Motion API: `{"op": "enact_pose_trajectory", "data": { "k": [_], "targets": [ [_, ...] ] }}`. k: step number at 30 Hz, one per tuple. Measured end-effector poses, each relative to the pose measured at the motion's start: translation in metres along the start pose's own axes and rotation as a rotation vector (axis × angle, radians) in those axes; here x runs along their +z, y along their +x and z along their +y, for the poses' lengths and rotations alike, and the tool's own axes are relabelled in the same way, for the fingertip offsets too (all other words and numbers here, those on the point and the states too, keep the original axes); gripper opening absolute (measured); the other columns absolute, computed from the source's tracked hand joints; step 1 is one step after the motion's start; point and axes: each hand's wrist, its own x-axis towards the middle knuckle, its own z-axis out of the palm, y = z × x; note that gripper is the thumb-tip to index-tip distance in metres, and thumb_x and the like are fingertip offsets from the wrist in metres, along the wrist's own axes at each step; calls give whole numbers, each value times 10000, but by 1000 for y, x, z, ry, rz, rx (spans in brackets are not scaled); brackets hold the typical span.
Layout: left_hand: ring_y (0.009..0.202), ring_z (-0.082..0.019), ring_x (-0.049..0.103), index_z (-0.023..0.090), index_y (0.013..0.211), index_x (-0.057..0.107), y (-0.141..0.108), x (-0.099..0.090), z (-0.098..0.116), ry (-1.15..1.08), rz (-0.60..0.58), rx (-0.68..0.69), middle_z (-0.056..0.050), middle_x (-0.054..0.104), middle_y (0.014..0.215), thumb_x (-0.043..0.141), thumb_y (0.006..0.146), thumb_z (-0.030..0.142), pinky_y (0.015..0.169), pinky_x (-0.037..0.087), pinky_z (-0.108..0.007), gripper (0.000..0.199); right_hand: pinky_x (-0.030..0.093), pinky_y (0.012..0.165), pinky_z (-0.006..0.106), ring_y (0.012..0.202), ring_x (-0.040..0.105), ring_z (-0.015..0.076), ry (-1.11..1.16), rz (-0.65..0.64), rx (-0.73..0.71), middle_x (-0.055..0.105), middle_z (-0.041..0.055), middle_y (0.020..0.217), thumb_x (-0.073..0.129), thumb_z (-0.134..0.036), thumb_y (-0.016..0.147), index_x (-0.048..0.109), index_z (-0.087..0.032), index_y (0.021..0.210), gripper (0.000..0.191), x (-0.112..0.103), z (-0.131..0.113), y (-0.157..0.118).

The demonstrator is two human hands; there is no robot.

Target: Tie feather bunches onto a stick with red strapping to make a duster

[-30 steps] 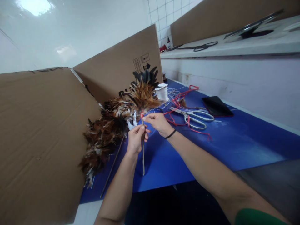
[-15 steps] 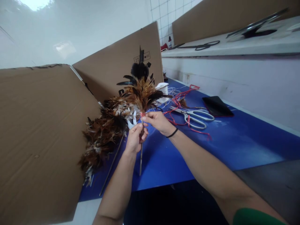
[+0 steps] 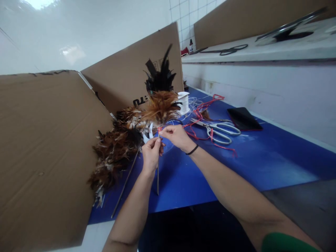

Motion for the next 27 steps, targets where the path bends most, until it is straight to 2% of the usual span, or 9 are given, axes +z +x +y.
{"op": "enact_pose_trajectory", "data": {
  "k": [4,9,15,18,23,27],
  "targets": [
    [402,-59,484,116,784,628,-1,1,2,38,0,3,2,612,566,682,758,398,374,354,-170,288,381,555,241,548,502,104,74,-6,33,612,1,571,663,-362,701,660,-147,592,241,2,-2,-1],
    [419,-72,510,154,930,524,-2,3,9,-100,-27,-72,19,637,649,713,723,363,354,338,-165,350,404,533,240,518,522,108,159,-43,70,602,-1,545,672,-366,695,653,-147,620,232,4,-4,-3],
    [409,-62,464,163,998,489,-1,1,14,-218,-59,-140,40,603,607,765,660,342,351,277,-154,472,424,532,243,505,555,120,80,-64,16,623,13,533,644,-349,739,638,-152,618,231,5,-6,-6],
    [419,-55,463,166,1076,517,0,-2,16,-267,-88,-176,39,601,611,787,636,332,366,237,-148,543,433,550,248,531,563,125,86,-64,-1,631,15,562,641,-352,742,638,-157,626,228,5,-6,-7],
    [419,-29,429,139,1039,637,2,-5,17,-296,-96,-199,26,586,612,799,613,321,380,201,-149,490,455,610,269,573,570,125,207,-94,28,635,8,602,646,-334,728,646,-155,665,190,4,-10,-7],
    [422,-29,435,149,1067,666,3,-6,17,-304,-68,-201,22,595,612,810,595,306,384,198,-148,518,394,537,233,509,489,82,270,-116,107,583,-22,550,652,-328,711,641,-148,658,188,5,-12,-7]
  ]
}}
